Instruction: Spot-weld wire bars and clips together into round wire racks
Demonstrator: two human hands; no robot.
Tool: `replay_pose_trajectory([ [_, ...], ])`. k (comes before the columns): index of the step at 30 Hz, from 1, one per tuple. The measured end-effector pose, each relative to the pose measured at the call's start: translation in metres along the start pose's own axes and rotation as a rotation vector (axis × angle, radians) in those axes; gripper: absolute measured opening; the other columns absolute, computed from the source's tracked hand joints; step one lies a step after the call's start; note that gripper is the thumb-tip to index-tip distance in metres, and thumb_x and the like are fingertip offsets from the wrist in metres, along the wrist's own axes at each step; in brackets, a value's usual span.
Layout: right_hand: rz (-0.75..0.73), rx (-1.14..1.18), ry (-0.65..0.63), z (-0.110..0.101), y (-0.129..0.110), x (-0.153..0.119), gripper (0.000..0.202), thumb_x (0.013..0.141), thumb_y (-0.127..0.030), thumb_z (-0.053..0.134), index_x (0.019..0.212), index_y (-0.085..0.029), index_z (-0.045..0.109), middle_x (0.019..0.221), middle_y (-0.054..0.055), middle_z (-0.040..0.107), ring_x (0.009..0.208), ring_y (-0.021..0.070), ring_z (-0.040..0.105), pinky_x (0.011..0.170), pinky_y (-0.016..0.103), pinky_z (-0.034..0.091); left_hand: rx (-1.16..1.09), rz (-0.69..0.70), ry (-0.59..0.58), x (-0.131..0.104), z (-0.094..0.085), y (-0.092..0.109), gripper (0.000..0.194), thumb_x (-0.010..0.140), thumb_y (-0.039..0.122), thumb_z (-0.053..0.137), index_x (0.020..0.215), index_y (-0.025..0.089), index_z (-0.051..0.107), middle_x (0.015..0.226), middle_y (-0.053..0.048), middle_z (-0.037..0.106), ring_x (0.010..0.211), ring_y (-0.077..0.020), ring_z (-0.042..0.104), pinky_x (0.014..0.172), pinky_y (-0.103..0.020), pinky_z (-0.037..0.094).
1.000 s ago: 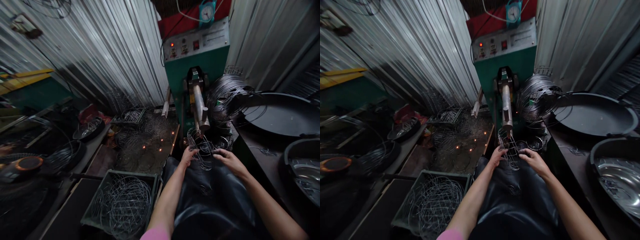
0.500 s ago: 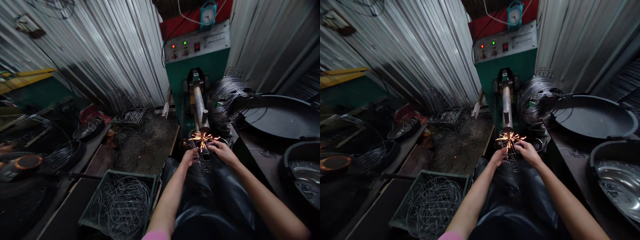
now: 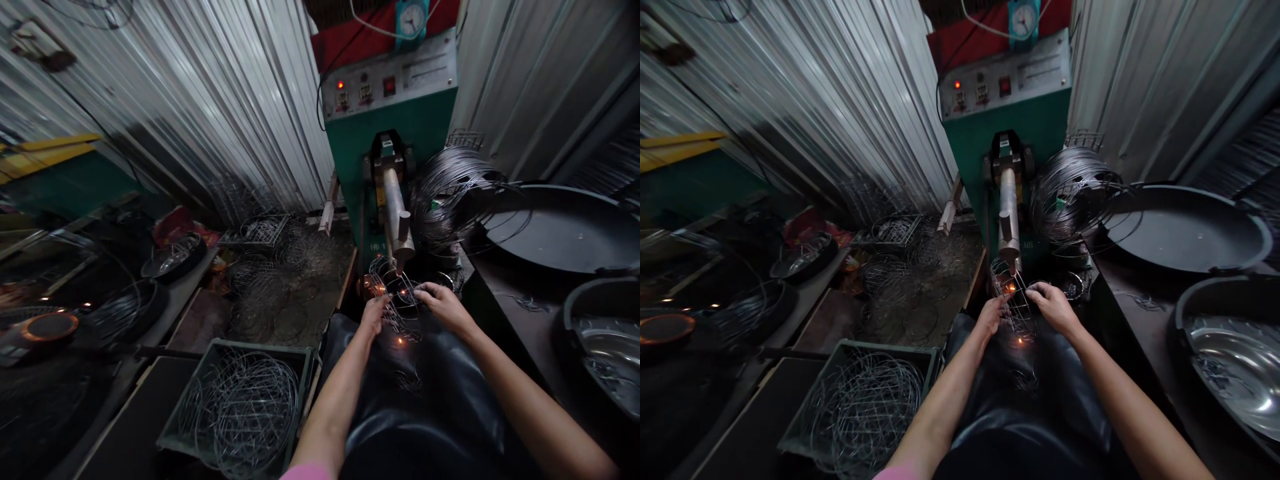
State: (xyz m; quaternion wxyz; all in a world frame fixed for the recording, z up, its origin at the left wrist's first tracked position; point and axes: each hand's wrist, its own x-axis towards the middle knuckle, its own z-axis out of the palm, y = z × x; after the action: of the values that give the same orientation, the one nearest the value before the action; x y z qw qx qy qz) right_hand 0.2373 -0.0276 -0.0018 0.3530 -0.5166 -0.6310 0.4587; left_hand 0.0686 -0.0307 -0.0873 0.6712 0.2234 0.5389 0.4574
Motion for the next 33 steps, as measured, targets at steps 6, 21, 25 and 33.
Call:
replay_pose_trajectory([
  [6, -0.016, -0.038, 0.031, 0.002, -0.007, 0.002, 0.026, 0.074, -0.043, 0.052, 0.072, -0.019, 0.062, 0.072, 0.004, 0.065, 0.071, 0.0192, 0.058, 0.067, 0.030, 0.044, -0.009, -0.036, 0.010, 0.004, 0.004, 0.000, 0.045, 0.060, 0.049, 0.069, 0.081, 0.012, 0.054, 0.064, 0.001, 0.047, 0.049, -0.0085, 0.047, 0.044, -0.024, 0.045],
  [21, 0.121, 0.126, -0.128, 0.002, 0.021, -0.043, 0.038, 0.069, -0.057, 0.059, 0.077, -0.019, 0.061, 0.071, 0.001, 0.062, 0.068, 0.0181, 0.057, 0.064, 0.028, 0.045, 1.261, 0.963, -0.087, -0.005, -0.036, -0.004, 0.060, 0.063, 0.024, 0.069, 0.121, 0.024, 0.051, 0.137, -0.012, 0.041, 0.132, -0.0319, 0.028, 0.108, -0.058, 0.011],
  [25, 0.055, 0.054, -0.006, 0.007, 0.014, -0.045, 0.035, 0.073, -0.055, 0.056, 0.077, -0.020, 0.062, 0.074, 0.003, 0.062, 0.073, 0.0200, 0.056, 0.067, 0.029, 0.045, 1.198, 1.013, -0.078, 0.008, -0.027, -0.013, 0.037, 0.070, 0.020, 0.062, 0.107, 0.021, 0.056, 0.126, -0.013, 0.049, 0.129, -0.0299, 0.033, 0.106, -0.056, 0.024],
  [33, -0.024, -0.017, 0.067, 0.006, 0.001, -0.026, 0.029, 0.073, -0.049, 0.055, 0.074, -0.021, 0.061, 0.073, 0.003, 0.063, 0.074, 0.0203, 0.056, 0.068, 0.029, 0.044, 1.087, 0.982, -0.011, 0.014, -0.023, -0.016, 0.040, 0.068, 0.018, 0.063, 0.107, 0.019, 0.052, 0.124, -0.013, 0.049, 0.130, -0.0302, 0.031, 0.105, -0.054, 0.029],
])
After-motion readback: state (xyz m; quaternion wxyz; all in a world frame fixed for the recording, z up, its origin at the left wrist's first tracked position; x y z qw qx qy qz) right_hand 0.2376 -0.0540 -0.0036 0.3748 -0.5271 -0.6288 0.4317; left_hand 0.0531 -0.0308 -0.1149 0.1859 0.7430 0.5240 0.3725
